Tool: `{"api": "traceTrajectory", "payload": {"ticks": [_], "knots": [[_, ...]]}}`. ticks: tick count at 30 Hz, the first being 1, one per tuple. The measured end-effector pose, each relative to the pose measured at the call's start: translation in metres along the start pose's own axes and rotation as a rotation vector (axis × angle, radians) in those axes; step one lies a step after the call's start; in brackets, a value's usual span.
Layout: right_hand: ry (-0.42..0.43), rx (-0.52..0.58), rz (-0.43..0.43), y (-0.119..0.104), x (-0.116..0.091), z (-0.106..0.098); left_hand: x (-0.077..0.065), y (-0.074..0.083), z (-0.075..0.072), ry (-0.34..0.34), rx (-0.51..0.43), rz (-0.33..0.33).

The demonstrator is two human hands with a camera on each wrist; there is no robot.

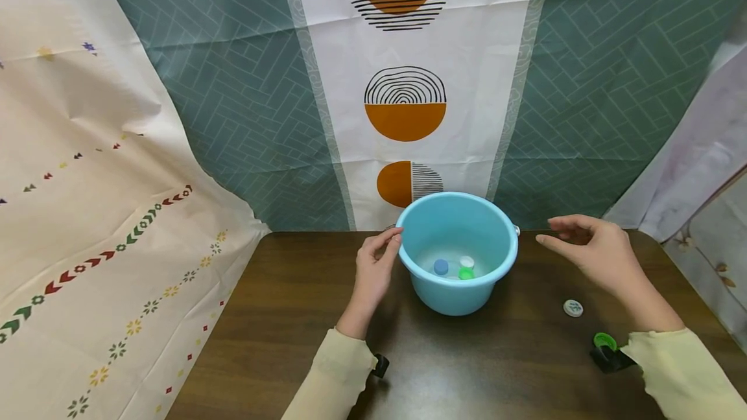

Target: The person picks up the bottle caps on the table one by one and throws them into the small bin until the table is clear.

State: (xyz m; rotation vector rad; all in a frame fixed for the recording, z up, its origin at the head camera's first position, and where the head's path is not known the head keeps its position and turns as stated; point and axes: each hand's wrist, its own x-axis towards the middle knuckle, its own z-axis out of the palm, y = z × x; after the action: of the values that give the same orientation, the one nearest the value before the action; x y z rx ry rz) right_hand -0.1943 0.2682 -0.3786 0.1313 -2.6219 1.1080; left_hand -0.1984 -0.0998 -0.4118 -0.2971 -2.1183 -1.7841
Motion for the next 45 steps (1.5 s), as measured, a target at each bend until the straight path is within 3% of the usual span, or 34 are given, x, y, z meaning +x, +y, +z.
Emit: {"api": "traceTrajectory", "payload": {"ticks": [7, 13, 24, 28, 35, 45], "knots": [[-0.083, -0.099, 0.037, 0.028, -0.013, -0.011, -0.001, 0.0, -0.001, -0.001, -0.003, -0.012], [-0.234, -0.178, 0.043, 0.048, -0.02, -0.009, -0.001, -0.003, -0.001, 0.001, 0.0, -0.011], [-0.465, -0.187, 0.106, 0.084, -0.026, 0.002, -0.002, -0.003, 0.0, 0.007, -0.006, -0.017], [-0.496, -0.185, 0.112, 0.093, -0.027, 0.007, -0.002, -0.002, 0.0, 0.007, -0.008, -0.021], [-0.518, -0.183, 0.138, 0.1, -0.028, 0.016, 0.005, -0.037, 0.002, 0.016, 0.011, -0.012], [-0.512, -0.17, 0.162, 0.106, -0.027, 0.024, 0.007, -0.036, 0.004, 0.016, 0.015, -0.002]]}}
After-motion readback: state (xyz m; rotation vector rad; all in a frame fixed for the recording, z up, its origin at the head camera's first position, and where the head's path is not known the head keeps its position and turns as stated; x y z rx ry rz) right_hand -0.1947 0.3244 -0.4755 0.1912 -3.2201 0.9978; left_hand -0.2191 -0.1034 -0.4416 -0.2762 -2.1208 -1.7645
